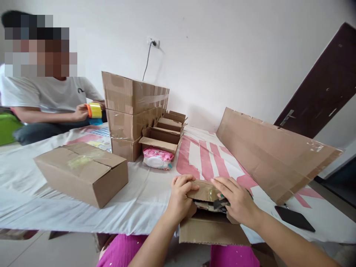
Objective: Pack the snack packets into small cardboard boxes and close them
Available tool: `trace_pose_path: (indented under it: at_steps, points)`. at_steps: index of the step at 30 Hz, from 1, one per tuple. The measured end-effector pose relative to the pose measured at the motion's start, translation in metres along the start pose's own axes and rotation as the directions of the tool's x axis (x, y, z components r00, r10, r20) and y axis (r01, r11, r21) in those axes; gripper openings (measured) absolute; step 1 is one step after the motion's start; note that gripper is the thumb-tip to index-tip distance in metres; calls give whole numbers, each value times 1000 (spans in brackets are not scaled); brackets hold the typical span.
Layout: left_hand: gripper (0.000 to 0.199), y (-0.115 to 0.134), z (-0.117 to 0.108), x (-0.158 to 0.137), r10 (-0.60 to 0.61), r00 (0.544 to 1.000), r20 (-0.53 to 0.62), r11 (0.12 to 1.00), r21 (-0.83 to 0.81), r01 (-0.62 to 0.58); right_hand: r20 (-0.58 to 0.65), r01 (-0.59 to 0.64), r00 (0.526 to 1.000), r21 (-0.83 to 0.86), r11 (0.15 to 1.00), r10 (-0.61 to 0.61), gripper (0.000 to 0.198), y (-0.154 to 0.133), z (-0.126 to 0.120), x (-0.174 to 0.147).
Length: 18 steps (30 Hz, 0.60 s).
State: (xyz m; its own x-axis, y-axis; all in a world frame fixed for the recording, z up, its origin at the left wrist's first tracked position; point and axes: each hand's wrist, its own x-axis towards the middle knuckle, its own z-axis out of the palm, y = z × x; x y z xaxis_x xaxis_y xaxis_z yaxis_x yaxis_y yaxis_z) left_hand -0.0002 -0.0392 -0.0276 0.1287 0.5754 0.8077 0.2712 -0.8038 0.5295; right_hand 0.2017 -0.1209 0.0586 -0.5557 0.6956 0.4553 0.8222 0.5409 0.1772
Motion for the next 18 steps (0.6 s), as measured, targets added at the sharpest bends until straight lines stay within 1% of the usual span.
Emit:
trace_pose_path:
  at_steps: [1,2,4,6,8,12,15,18]
  points:
    - [24,0,-1,0,2,1000,5,1000,4,-2,22,2,1000,-8,1000,-2,73,-2,4,5]
    - [23,0,-1,0,-2,1000,9,1000,11,2,27,0,1000,-8,1000,0,71,-3,8,9]
    - [24,0,-3,1,-25,1000,15,999,25,24,8,4,1000,0,1000,-4,55,-6,14,14]
    - [28,-1,-4,1,-47,999,25,999,25,46,-30,36,999,4,999,-36,37,-8,17,13]
    - [34,-2,-4,0,-65,997,38,998,14,65,-71,93,993,-12,996,-94,30,-9,16,9]
    - [39,-4,-4,-1,-99,993,57,995,-7,100,-131,200,971,-22,979,-202,30,-9,11,1]
    - [35,-5,-5,-2,-96,993,66,995,-18,98,-168,238,957,-12,971,-237,31,-8,9,-1]
    - [33,-5,-6,-2,-93,993,74,995,-34,96,-175,259,951,1,966,-255,29,-6,8,-3]
